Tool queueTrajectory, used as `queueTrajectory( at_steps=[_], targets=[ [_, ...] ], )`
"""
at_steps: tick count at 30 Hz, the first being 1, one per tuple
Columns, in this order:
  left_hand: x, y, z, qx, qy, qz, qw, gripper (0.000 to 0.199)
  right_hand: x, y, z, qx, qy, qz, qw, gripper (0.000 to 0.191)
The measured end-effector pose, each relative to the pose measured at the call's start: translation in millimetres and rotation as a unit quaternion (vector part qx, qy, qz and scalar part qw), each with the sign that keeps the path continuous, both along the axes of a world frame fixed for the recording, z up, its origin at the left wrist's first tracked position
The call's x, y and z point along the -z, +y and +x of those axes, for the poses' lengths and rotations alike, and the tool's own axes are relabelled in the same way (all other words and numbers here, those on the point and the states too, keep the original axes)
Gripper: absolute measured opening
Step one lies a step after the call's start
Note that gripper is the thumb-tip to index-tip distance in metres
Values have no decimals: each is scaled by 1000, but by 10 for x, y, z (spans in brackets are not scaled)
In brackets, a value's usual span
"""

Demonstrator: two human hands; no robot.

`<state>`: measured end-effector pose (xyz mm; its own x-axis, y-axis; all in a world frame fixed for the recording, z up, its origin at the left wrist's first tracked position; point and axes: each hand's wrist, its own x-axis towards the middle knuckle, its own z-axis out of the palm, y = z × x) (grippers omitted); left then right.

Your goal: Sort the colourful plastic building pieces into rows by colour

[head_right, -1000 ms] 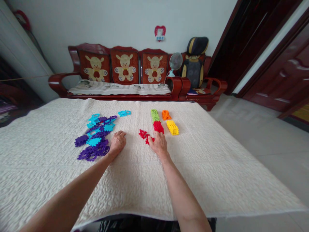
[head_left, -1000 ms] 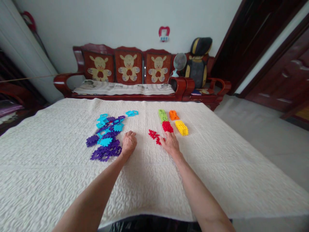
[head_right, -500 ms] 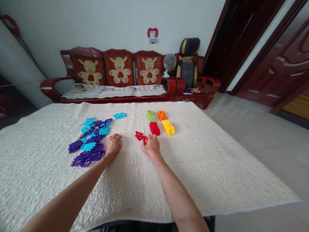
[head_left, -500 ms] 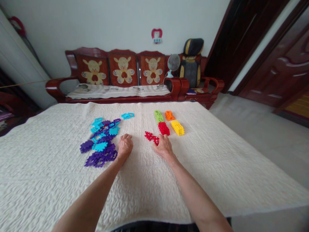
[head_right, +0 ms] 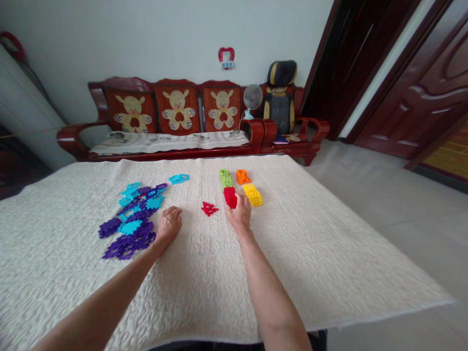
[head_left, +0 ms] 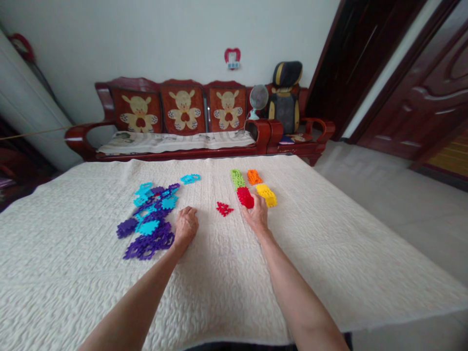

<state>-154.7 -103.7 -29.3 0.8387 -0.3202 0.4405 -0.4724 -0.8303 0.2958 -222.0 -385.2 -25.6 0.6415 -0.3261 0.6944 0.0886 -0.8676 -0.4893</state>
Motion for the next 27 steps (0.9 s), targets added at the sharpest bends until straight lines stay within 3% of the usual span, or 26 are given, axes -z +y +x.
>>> queueTrajectory(
  at_steps=[13,17,20,22,27],
  targets=[
    [94,21,48,-8,2,-10,1000,32,-18,2,-6,1,1,-4,1000,46],
    [92,15,50,-12,12,-11,1000,31,-61,193,-64,-90,-7,-21,996,36],
    [46,0,21,-17,20,-8,1000,31,-39,414,-78,-195,39,-64,978,39],
    [13,-10,-1,-22,26,-3,999,31,-10,537,-57,-224,68,-90,968,41],
    [-7,-15,-8,-24,33,-2,999,31,2,692,47,-162,128,-91,974,42]
  ],
)
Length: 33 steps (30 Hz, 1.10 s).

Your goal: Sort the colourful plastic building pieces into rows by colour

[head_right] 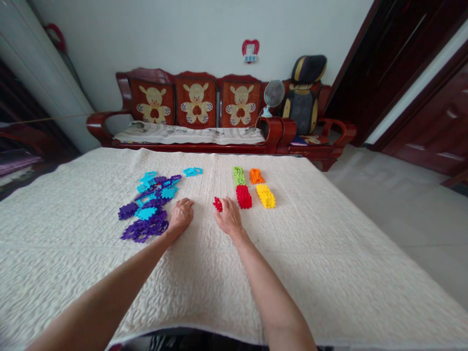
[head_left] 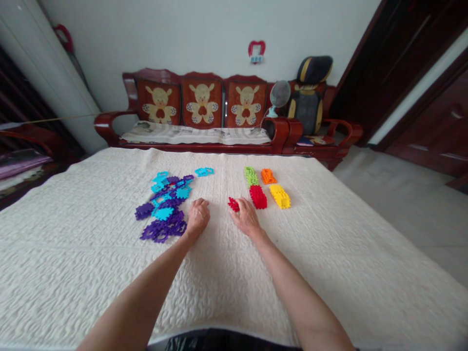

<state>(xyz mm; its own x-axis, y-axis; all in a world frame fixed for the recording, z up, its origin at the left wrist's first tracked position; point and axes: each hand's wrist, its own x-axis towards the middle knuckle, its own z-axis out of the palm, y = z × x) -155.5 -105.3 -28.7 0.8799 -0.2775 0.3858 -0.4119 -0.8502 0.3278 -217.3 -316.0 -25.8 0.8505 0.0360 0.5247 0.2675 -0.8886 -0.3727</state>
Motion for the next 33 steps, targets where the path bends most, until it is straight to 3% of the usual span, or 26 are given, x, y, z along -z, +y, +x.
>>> queueTrajectory(
  at_steps=[7,15,26,33],
  targets=[
    [19,9,9,1,2,-1,1000,31,-26,93,132,68,63,-10,996,34],
    [13,6,10,6,12,-7,1000,29,108,-148,32,-37,39,61,997,39],
    [69,10,41,6,5,-16,1000,28,34,-153,83,6,36,140,990,37],
    [106,25,74,17,11,-16,1000,30,55,-355,-234,-36,15,107,993,47]
  ],
)
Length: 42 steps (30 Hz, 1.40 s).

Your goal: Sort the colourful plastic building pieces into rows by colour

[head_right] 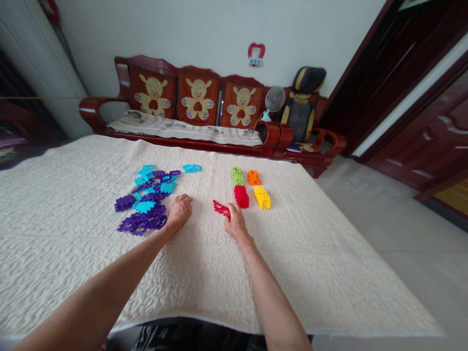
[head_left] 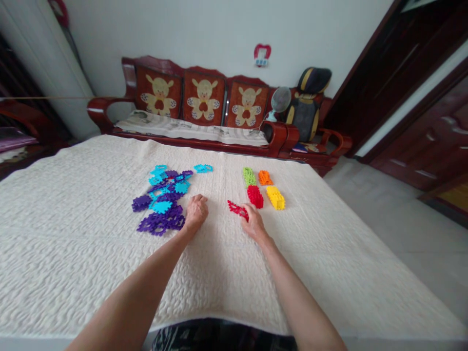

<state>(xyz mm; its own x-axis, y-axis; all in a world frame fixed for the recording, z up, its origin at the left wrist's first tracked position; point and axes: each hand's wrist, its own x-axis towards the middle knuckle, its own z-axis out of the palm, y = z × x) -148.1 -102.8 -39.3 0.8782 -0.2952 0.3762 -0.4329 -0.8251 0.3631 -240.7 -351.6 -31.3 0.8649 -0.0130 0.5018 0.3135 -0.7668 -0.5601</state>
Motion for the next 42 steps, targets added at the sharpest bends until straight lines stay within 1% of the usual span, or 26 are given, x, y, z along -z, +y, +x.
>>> queueTrajectory(
  at_steps=[3,6,10,12,14,17,20,22,26,30,33,37,40,42],
  targets=[
    [4,5,0,1,-1,-1,1000,31,-24,-106,-98,21,-1,15,1000,42],
    [6,3,-5,-5,-5,-3,1000,31,-76,-178,-145,39,24,37,998,38],
    [-1,-1,-8,-8,-9,-1,1000,32,-167,-207,-166,12,82,45,995,28],
    [-4,-1,-7,-5,-9,1,1000,32,-212,-238,-147,4,87,39,995,27],
    [-5,2,-5,-4,-8,1,1000,31,-251,-317,-101,21,75,30,996,31],
    [-3,7,-5,-6,-7,-1,1000,31,-289,-511,-6,63,31,3,998,34],
    [-7,9,-17,-9,-9,2,1000,31,-282,-690,58,84,-14,-35,996,32],
    [-17,9,-29,-11,-11,6,1000,31,-250,-744,67,92,-34,-51,994,31],
    [-33,6,-45,-12,-13,9,1000,31,-166,-715,38,79,-39,-71,994,32],
    [-29,1,-41,-12,-16,8,1000,32,-124,-664,32,74,-34,-76,994,32],
    [-30,0,-39,-14,-17,14,1000,32,-114,-652,58,79,-34,-73,994,35],
    [-41,0,-43,-12,-17,16,1000,32,-111,-630,69,109,-67,-56,990,40],
    [-40,-3,-43,-11,-14,11,1000,31,-123,-565,42,128,-84,-46,987,37],
    [-40,-7,-42,-11,-9,7,1000,31,-139,-469,28,113,-81,-44,989,33]
  ],
)
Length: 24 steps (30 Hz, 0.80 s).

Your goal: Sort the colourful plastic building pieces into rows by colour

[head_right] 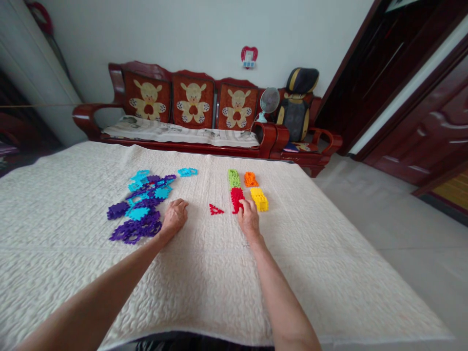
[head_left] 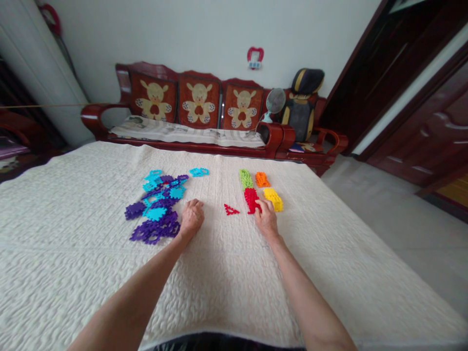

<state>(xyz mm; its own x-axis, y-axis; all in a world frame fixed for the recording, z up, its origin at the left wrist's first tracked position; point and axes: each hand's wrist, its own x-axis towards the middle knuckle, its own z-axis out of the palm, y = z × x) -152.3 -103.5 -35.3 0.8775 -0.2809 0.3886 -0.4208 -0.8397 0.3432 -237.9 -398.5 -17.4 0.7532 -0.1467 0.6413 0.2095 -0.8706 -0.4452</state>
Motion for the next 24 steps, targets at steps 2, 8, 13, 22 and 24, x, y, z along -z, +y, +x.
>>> queueTrajectory(
  at_steps=[2,8,13,22,24],
  targets=[
    [-6,-2,-2,-1,4,-1,1000,31,-19,149,3,-45,25,-8,999,31],
    [-25,-4,-16,-3,3,4,1000,30,-95,702,100,-75,119,-72,987,28],
    [9,-2,1,-3,0,3,1000,30,-125,913,149,-63,174,-114,976,24],
    [28,-5,15,1,4,-16,1000,30,-72,832,13,-66,175,-132,973,26],
    [25,-7,11,-1,7,-19,1000,30,-82,806,-40,-81,173,-129,973,25]
  ],
)
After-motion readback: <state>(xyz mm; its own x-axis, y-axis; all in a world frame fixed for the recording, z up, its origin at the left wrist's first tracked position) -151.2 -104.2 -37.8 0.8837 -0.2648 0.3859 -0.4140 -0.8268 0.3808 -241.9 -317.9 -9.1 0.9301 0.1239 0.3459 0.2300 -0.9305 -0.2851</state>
